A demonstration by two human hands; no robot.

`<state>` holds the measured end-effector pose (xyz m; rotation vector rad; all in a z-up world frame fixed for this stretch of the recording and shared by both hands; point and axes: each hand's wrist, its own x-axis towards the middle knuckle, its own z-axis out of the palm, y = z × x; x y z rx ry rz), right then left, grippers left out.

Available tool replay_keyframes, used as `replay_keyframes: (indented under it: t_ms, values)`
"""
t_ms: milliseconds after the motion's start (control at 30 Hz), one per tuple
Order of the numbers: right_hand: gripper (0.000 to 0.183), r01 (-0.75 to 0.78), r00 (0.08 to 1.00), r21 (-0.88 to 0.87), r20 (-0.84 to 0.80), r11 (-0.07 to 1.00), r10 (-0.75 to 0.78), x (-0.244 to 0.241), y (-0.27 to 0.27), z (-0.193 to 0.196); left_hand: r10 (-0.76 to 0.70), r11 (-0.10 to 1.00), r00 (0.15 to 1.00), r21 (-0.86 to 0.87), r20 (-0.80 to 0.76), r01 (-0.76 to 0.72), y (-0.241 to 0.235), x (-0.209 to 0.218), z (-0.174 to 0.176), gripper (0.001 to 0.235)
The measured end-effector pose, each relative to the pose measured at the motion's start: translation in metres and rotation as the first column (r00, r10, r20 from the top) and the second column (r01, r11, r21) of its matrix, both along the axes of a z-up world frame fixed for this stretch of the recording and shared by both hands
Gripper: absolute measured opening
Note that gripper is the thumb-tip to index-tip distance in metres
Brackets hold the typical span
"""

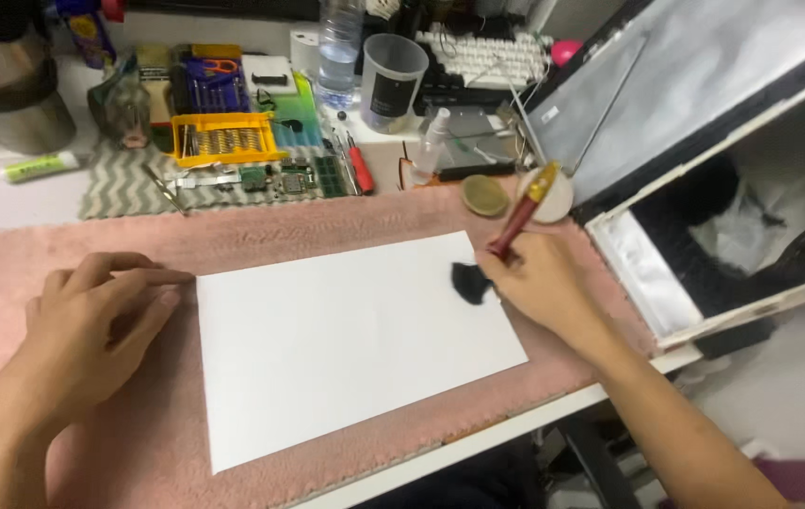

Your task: The person uses a brush to sweep a white sheet of paper on a pink mat, then uses a small round object to rub the paper surface. The person continues to rub the paper with both hands.

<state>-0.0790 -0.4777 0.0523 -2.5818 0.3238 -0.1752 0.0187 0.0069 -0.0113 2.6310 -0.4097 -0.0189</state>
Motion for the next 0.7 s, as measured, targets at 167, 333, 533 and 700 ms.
replay_keyframes:
  t_ms: [167,333,533,700]
  values:
    - [0.043,-0.017,0.998,-0.055,0.056,0.998,0.020,0.017,0.032,0.034,-0.117,0.989,0.976,-0.072,0.185,0.132,0.005,0.006,-0.018,0.032]
    - [0.021,-0.330,0.942,0.369,0.191,0.869,0.277,0.062,0.161,0.021,-0.045,0.994,0.999,-0.097,-0.014,0.043,0.001,-0.011,0.017,0.036]
    - [0.042,-0.341,0.940,0.438,0.177,0.832,0.292,0.081,0.243,-0.016,-0.064,0.983,0.995,-0.166,0.075,0.076,0.003,-0.001,0.002,0.046]
    - [0.031,-0.224,0.974,0.299,0.081,0.927,0.210,0.079,0.153,-0.037,-0.079,0.992,0.995,-0.091,0.062,0.085,0.001,-0.010,0.013,0.047]
